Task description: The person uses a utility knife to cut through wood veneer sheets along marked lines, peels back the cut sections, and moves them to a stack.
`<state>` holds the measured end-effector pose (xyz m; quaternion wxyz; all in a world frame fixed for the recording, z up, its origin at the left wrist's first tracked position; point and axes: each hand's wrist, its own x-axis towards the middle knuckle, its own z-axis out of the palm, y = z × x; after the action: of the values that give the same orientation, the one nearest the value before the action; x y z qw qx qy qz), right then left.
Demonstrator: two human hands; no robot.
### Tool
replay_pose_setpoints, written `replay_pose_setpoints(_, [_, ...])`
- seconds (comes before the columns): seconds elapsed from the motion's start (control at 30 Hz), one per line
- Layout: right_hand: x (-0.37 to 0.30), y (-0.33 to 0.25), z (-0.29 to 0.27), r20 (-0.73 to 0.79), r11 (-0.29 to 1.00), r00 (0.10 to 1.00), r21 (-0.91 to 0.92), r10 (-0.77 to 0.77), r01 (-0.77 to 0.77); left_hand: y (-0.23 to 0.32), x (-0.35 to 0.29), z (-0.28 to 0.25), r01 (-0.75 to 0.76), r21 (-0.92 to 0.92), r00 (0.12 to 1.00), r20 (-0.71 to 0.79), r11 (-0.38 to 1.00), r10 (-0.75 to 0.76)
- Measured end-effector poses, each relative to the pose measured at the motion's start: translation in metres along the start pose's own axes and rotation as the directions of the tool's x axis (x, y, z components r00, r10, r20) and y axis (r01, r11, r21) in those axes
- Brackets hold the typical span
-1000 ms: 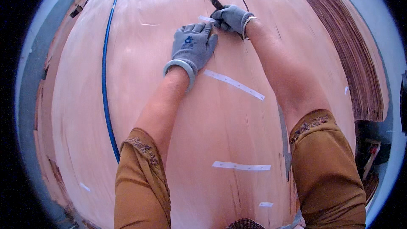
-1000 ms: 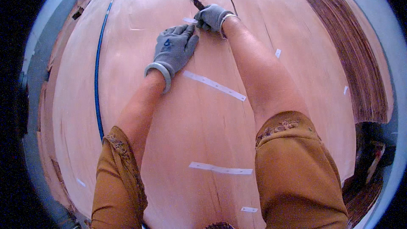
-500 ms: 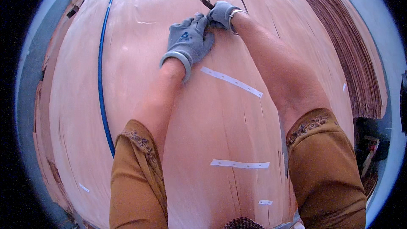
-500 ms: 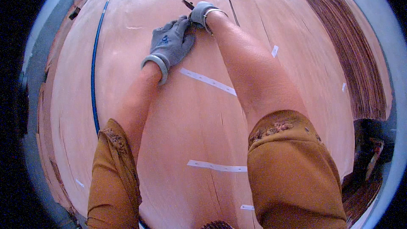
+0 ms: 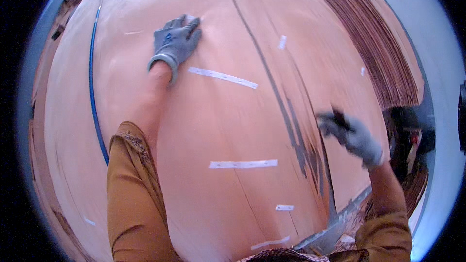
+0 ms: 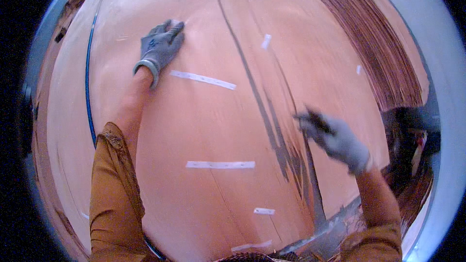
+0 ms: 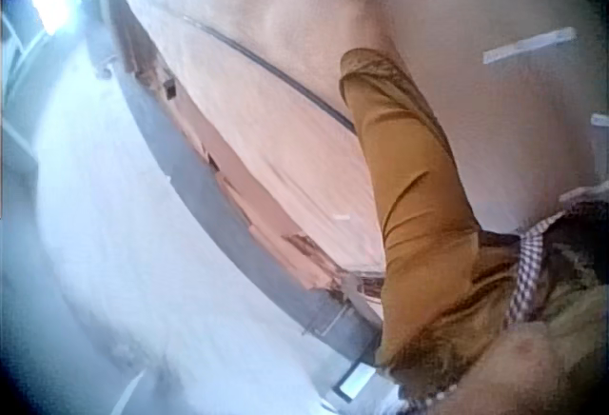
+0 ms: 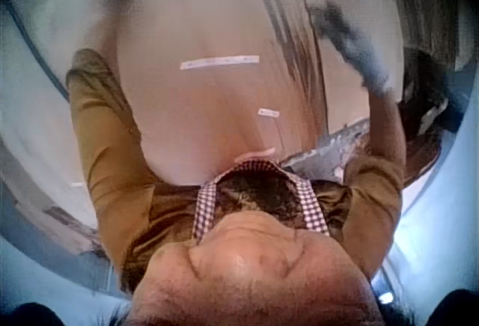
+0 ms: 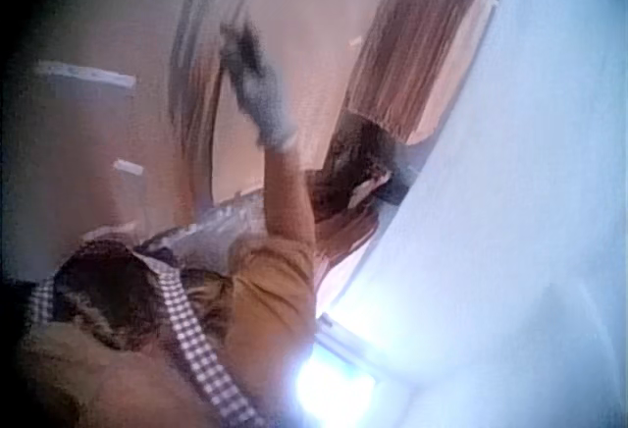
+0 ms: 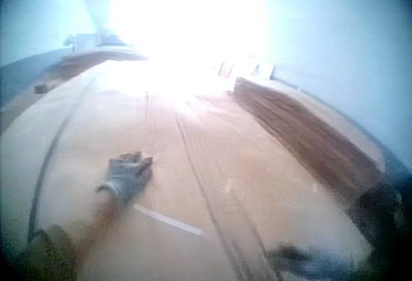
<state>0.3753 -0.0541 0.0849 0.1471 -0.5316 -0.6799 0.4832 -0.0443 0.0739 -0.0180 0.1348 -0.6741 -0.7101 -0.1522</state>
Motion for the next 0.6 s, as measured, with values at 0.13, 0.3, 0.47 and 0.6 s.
replay_pose_setpoints(0.13, [-0.144,0.066,-0.004,-0.095,0.947,0.955,-0.133,0.282,-0.293,-0.012,-0.025,-0.006,-0.176,-0.154,0.967,-0.211,0.972,0.142])
replay_pose_setpoints(0.3, [-0.229,0.123,0.021,-0.353,0.897,0.875,-0.168,0.332,-0.408,0.068,-0.118,-0.059,-0.283,-0.124,0.958,-0.081,0.951,0.275])
replay_pose_setpoints(0.47, [-0.223,0.153,0.037,-0.443,0.912,0.875,-0.244,0.196,-0.328,0.139,-0.252,-0.145,-0.221,-0.274,0.941,0.194,0.936,0.278])
replay_pose_setpoints(0.6, [-0.219,0.136,0.042,-0.456,0.875,0.884,-0.378,0.108,-0.302,0.164,-0.322,-0.162,-0.264,-0.163,0.891,0.335,0.951,0.305])
